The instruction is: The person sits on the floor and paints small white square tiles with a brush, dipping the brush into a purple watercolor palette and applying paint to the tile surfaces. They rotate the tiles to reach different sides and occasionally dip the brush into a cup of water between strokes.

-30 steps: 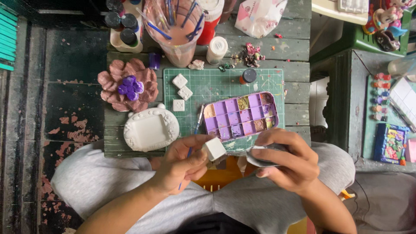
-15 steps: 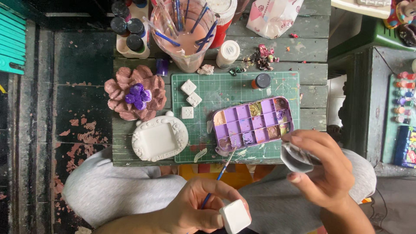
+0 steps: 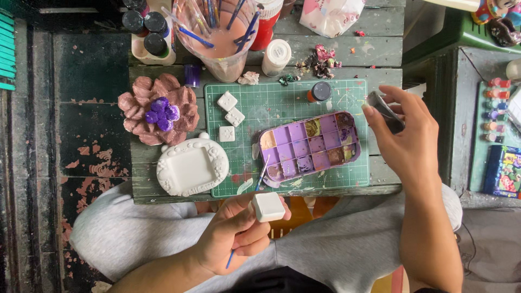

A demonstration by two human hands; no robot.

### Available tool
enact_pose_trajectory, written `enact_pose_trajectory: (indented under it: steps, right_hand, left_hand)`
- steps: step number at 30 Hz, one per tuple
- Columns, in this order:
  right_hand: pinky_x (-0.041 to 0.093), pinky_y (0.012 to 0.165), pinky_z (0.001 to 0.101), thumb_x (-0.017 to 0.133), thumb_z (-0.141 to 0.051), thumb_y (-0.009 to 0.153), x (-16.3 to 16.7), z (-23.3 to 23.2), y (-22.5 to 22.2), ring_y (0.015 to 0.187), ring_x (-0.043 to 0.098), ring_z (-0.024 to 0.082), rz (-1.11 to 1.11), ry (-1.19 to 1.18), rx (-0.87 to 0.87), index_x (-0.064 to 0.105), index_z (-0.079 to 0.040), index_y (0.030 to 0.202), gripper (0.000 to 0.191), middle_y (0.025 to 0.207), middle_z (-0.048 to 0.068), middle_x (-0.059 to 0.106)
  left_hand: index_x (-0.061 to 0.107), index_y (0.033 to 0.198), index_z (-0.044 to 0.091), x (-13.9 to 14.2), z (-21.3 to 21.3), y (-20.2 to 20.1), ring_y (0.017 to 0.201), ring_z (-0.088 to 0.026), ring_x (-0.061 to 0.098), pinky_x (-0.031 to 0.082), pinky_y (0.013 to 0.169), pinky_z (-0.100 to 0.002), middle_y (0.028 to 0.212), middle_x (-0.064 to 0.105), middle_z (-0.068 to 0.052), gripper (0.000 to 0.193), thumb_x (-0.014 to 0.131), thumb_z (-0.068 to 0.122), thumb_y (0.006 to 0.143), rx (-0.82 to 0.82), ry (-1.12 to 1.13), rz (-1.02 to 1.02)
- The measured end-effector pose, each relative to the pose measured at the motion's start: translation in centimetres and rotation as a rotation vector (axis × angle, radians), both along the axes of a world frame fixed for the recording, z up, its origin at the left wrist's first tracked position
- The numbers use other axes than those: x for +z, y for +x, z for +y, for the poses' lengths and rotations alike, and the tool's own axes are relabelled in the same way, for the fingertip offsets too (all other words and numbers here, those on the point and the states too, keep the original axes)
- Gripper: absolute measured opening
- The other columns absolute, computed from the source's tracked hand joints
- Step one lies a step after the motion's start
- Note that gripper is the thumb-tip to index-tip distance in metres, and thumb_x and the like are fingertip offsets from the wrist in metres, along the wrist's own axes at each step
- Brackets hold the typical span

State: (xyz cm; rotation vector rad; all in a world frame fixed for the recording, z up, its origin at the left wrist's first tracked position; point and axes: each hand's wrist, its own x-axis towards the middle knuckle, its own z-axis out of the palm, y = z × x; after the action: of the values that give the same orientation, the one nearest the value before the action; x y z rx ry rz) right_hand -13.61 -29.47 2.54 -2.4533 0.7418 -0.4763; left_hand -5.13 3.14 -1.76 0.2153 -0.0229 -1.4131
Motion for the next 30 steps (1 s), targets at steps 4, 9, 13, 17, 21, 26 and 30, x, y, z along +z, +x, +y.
enact_pose_trajectory:
  steps: [4,9,13,17,21,26,30]
  right_hand:
    - [0.054,0.074,0.0377,0.080,-0.025,0.099,-1.2,-1.5,0.5,0.098,0.069,0.025,0.104,-0.036,-0.092,0.068,-0.004,0.133,0.042,0.112,0.016,0.071]
    - [0.058,0.073,0.0379,0.077,-0.034,0.096,-1.9,-2.4,1.1,0.089,0.073,0.026,0.208,0.091,-0.160,0.063,-0.003,0.136,0.053,0.109,0.019,0.073]
    - [0.058,0.074,0.0393,0.075,-0.036,0.097,-2.1,-2.5,1.0,0.088,0.074,0.028,0.224,0.057,-0.132,0.063,-0.002,0.138,0.054,0.109,0.021,0.073]
    - [0.057,0.074,0.0412,0.074,-0.038,0.097,-2.3,-2.6,0.9,0.086,0.074,0.030,0.258,0.027,-0.165,0.064,-0.003,0.138,0.055,0.110,0.022,0.073]
    - [0.056,0.083,0.0446,0.076,-0.039,0.101,-2.4,-3.0,0.8,0.093,0.072,0.037,0.274,-0.126,-0.124,0.067,0.000,0.136,0.053,0.110,0.026,0.073]
    - [0.054,0.084,0.0460,0.075,-0.042,0.095,-3.0,-3.6,0.5,0.092,0.071,0.040,0.292,-0.040,-0.192,0.064,-0.002,0.136,0.058,0.118,0.025,0.069]
    - [0.051,0.092,0.0471,0.081,-0.038,0.097,-3.4,-4.3,-0.4,0.112,0.064,0.043,0.175,-0.214,-0.067,0.064,0.003,0.137,0.059,0.125,0.028,0.066]
  left_hand:
    - [0.060,0.132,-0.002,0.4,-0.3,-0.1,0.053,-0.001,0.029,0.027,0.046,-0.020,0.117,0.068,-0.006,0.042,0.066,0.029,0.105,0.026,0.085,-0.020]
    - [0.060,0.129,0.000,1.0,-0.7,0.2,0.054,-0.002,0.027,0.026,0.046,-0.019,0.116,0.068,-0.003,0.044,0.071,0.032,0.099,0.020,0.072,-0.085]
    - [0.067,0.131,-0.004,1.2,-0.6,0.3,0.052,-0.001,0.028,0.026,0.047,-0.019,0.077,0.058,0.009,0.049,0.073,0.035,0.102,-0.036,0.004,-0.111]
    - [0.070,0.123,0.000,1.4,-0.1,0.1,0.051,-0.004,0.037,0.029,0.046,-0.021,0.103,0.069,-0.010,0.046,0.079,0.036,0.096,-0.120,-0.015,-0.118]
    - [0.073,0.124,-0.003,1.5,0.3,0.2,0.058,-0.004,0.043,0.032,0.049,-0.020,0.121,0.073,-0.023,0.046,0.083,0.034,0.098,-0.192,-0.036,-0.135]
    - [0.074,0.123,0.000,1.7,-0.2,0.8,0.055,-0.001,0.041,0.031,0.049,-0.017,0.107,0.073,-0.016,0.043,0.083,0.030,0.093,-0.098,0.026,-0.440]
    - [0.076,0.126,0.003,2.3,-0.7,2.0,0.053,0.000,0.035,0.026,0.050,-0.018,0.086,0.071,-0.003,0.041,0.083,0.020,0.089,0.060,0.159,-1.018]
